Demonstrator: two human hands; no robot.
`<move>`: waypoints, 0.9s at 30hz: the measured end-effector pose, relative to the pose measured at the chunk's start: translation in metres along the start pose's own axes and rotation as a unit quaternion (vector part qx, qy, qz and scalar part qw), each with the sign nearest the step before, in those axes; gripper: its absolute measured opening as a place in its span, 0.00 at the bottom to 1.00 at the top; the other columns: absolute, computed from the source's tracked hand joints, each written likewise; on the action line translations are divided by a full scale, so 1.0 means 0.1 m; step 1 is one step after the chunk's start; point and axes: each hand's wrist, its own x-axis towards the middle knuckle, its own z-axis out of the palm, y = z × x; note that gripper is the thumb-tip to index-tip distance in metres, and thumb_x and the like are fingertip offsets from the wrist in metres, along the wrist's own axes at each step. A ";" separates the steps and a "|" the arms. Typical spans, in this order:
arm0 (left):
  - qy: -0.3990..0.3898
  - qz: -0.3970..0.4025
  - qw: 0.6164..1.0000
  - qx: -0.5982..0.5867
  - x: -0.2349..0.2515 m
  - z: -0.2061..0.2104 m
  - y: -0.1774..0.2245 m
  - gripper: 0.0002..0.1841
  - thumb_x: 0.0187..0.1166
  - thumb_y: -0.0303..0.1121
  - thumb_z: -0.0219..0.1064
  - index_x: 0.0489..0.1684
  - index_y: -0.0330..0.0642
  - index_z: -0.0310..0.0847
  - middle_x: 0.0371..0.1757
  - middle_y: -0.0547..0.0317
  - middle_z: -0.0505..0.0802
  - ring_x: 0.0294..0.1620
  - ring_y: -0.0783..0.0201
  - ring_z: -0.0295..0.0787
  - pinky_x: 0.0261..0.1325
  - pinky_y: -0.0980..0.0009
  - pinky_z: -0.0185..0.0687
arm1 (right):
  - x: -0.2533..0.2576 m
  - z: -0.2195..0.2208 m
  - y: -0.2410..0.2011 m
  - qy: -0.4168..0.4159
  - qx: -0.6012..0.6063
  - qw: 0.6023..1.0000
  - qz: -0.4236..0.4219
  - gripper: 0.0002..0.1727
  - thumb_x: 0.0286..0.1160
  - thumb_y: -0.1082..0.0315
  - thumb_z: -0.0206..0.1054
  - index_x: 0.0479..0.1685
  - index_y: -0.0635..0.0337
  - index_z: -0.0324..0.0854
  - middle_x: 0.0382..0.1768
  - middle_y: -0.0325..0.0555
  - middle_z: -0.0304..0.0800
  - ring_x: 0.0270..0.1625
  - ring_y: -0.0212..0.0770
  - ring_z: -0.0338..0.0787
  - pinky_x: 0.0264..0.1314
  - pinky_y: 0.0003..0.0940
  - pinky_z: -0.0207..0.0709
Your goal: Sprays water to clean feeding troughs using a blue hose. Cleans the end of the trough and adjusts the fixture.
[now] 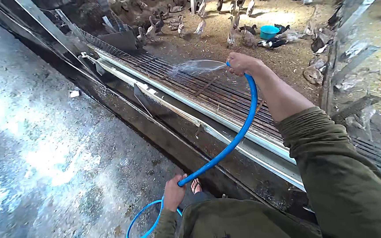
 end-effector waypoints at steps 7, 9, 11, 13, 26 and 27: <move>-0.010 0.008 1.000 0.014 -0.27 0.34 0.20 0.18 0.84 0.39 0.64 0.28 0.34 0.83 0.26 0.45 0.87 0.34 0.47 0.87 0.43 0.46 0.79 | -0.37 -0.17 0.55 0.008 0.007 1.000 0.008 0.17 0.94 0.63 0.42 0.70 0.59 0.67 0.32 0.44 0.72 0.22 0.35 0.67 0.24 0.32 0.64; -0.012 0.009 1.000 0.017 -0.33 0.42 0.27 0.17 0.84 0.39 0.64 0.28 0.33 0.83 0.26 0.45 0.87 0.34 0.47 0.87 0.43 0.46 0.79 | -0.47 -0.21 0.73 0.003 -0.005 1.000 0.019 0.18 0.94 0.64 0.42 0.71 0.60 0.68 0.32 0.46 0.73 0.23 0.35 0.68 0.26 0.33 0.65; -0.019 0.013 1.000 0.020 -0.37 0.50 0.34 0.17 0.84 0.38 0.64 0.28 0.33 0.83 0.27 0.44 0.87 0.35 0.46 0.88 0.44 0.45 0.79 | -0.58 -0.27 0.94 -0.002 -0.025 0.999 0.032 0.15 0.92 0.65 0.44 0.66 0.60 0.70 0.31 0.45 0.74 0.21 0.34 0.67 0.24 0.32 0.63; -0.019 0.022 0.999 0.020 -0.40 0.59 0.39 0.16 0.82 0.37 0.65 0.27 0.34 0.82 0.26 0.45 0.86 0.34 0.47 0.87 0.43 0.45 0.78 | -0.69 -0.32 1.21 -0.008 -0.062 0.997 0.049 0.12 0.90 0.66 0.47 0.55 0.61 0.73 0.29 0.44 0.73 0.20 0.33 0.65 0.22 0.31 0.61; 0.305 0.221 0.926 0.004 -0.14 0.78 0.88 0.23 0.84 0.35 0.64 0.19 0.24 0.80 0.23 0.35 0.88 0.28 0.38 0.90 0.35 0.41 0.81 | -1.68 -0.85 2.69 -0.027 -0.242 0.932 0.268 0.15 0.87 0.68 0.54 0.32 0.67 0.77 0.28 0.50 0.72 0.30 0.45 0.71 0.36 0.50 0.67; 0.329 0.243 0.912 0.010 -0.09 0.75 0.95 0.23 0.84 0.35 0.63 0.19 0.24 0.80 0.24 0.34 0.88 0.29 0.38 0.90 0.36 0.42 0.82 | -1.75 -0.89 2.79 -0.025 -0.246 0.926 0.285 0.15 0.86 0.68 0.54 0.32 0.67 0.78 0.29 0.50 0.73 0.31 0.46 0.72 0.37 0.51 0.67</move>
